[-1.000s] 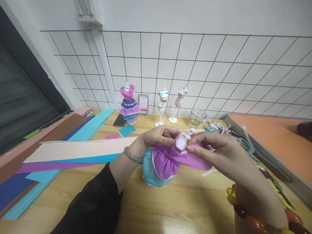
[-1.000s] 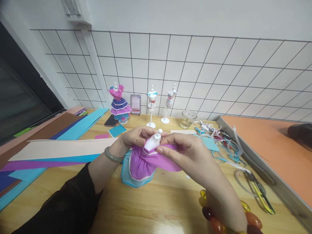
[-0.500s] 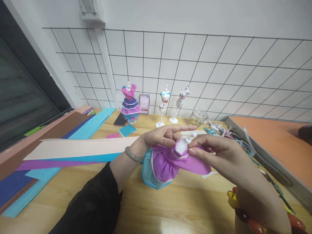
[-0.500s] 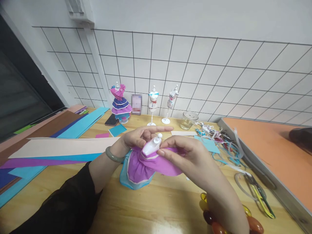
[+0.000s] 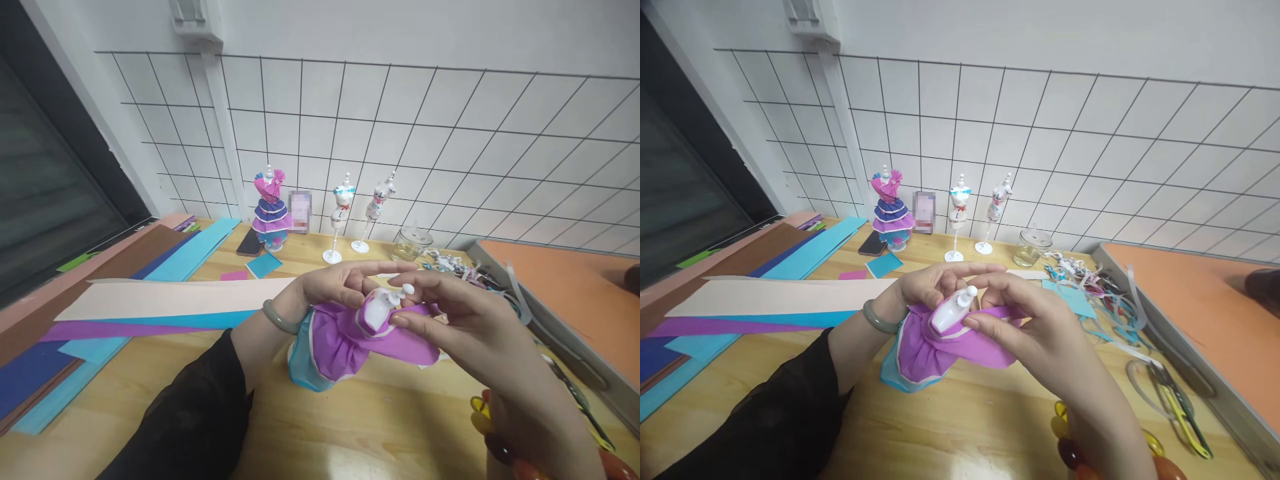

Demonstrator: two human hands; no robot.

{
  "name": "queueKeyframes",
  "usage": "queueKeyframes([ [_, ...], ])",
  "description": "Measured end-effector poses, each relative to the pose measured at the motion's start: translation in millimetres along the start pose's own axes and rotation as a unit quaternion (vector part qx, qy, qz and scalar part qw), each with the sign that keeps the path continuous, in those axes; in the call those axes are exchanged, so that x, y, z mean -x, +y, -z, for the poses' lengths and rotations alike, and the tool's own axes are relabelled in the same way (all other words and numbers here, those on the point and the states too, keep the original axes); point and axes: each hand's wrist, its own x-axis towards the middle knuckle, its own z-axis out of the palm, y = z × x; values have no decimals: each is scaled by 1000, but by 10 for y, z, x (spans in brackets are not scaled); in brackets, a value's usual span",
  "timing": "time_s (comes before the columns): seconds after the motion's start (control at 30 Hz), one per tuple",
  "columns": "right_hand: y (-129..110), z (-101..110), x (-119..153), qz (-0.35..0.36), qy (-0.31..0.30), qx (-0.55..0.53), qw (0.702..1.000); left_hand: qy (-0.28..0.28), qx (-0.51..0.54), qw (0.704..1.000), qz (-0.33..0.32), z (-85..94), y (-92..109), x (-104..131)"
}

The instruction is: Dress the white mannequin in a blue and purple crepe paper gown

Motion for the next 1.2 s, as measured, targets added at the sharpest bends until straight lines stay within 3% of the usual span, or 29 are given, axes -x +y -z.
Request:
queueKeyframes([
  [0.23, -116, 19, -1, 49, 51, 73, 995, 35, -70, 997, -10, 22, -22, 37],
  [0.33, -149, 21, 4, 68, 38, 74, 994, 53, -74, 995, -26, 34, -35, 29],
  [0.6, -217, 35, 1, 81, 12, 57, 995, 37, -33, 999, -21, 50, -55, 12],
  [0.8, -198, 10, -31, 88, 17, 55, 994, 85, -59, 995, 5, 33, -80, 28],
  [1.13, -103, -43, -24, 73, 17, 29, 997, 31, -13, 999, -21, -38, -120, -6],
  [1.2, -98, -48, -21, 69, 19, 21, 997, 91, -28, 995, -20, -50, -123, -20],
])
